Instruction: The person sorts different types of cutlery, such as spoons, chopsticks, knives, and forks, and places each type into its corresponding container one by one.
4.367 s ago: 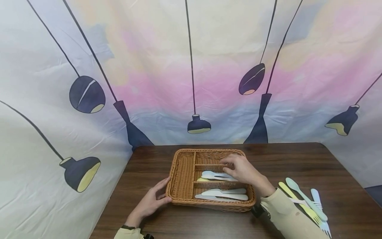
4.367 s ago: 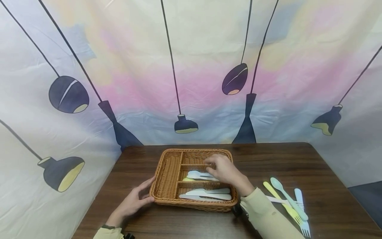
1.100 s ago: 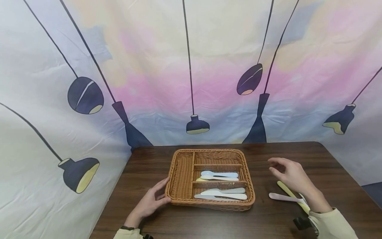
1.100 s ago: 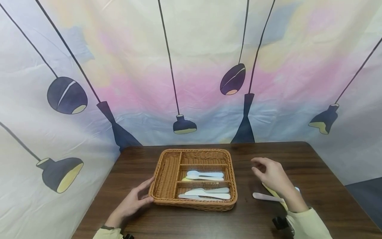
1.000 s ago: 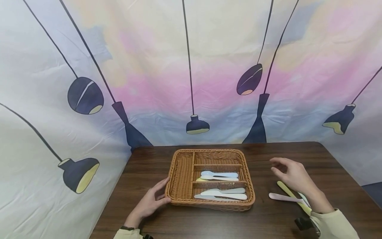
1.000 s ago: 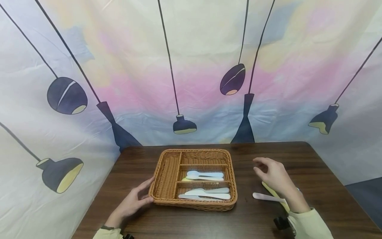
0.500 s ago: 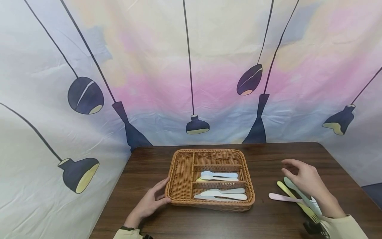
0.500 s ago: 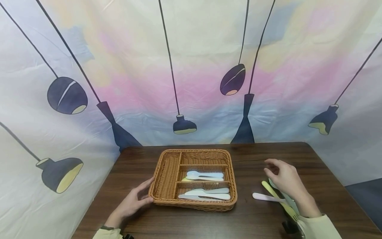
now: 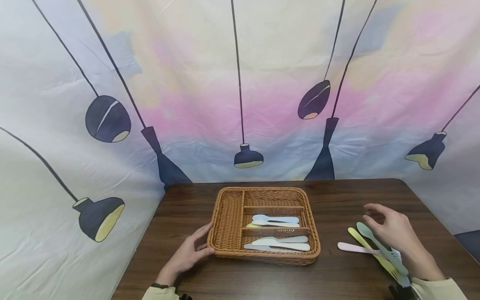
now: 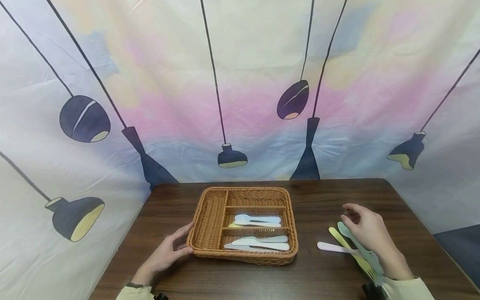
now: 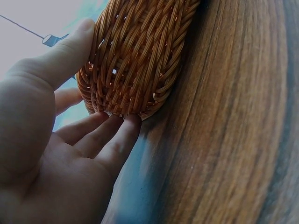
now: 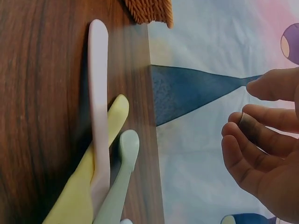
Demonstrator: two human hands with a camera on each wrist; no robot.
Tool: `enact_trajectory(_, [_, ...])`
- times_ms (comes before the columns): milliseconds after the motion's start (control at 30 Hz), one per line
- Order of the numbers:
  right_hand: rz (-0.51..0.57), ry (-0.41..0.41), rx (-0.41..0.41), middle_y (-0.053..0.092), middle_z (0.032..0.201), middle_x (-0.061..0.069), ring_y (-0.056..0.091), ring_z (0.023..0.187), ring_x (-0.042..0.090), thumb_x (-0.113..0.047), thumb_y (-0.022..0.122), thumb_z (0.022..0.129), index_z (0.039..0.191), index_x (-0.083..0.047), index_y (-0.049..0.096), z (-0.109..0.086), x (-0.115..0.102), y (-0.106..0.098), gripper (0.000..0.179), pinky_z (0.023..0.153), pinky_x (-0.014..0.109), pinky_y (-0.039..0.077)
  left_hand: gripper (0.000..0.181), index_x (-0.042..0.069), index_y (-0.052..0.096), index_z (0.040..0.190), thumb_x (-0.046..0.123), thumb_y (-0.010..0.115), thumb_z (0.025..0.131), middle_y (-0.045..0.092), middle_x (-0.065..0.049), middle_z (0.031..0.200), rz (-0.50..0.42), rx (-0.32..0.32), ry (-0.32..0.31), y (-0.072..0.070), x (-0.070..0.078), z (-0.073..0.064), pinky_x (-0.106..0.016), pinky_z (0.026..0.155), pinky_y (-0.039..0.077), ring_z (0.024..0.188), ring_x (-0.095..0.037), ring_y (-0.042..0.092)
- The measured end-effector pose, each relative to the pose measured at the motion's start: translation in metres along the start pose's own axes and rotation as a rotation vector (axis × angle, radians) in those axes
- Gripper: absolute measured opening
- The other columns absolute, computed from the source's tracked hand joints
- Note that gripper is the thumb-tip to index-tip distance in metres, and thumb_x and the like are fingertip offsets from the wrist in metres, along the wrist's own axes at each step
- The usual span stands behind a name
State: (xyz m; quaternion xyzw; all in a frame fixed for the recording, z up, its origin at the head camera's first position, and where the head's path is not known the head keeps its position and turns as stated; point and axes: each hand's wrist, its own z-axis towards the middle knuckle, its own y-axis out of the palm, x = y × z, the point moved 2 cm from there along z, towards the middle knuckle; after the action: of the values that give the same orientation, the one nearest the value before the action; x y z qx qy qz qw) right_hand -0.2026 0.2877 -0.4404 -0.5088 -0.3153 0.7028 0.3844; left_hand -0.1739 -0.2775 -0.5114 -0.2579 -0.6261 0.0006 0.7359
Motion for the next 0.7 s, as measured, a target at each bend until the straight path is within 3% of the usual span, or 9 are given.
enact_trajectory(700, [-0.001, 0.073, -0.007, 0.071, 0.097, 0.017, 0.068, 0.079, 0.032, -0.021, 0.068, 0.091, 0.117, 0.000, 0.063, -0.006, 0.013, -0.004, 0.034, 0.057, 0.038, 0.055, 0.079, 0.007, 0.027, 0.154, 0.012, 0.071, 0.089, 0.019, -0.024, 0.159, -0.002, -0.001, 0.013, 0.000, 0.001, 0.000, -0.033, 0.104, 0.048, 0.142, -0.042, 0.024])
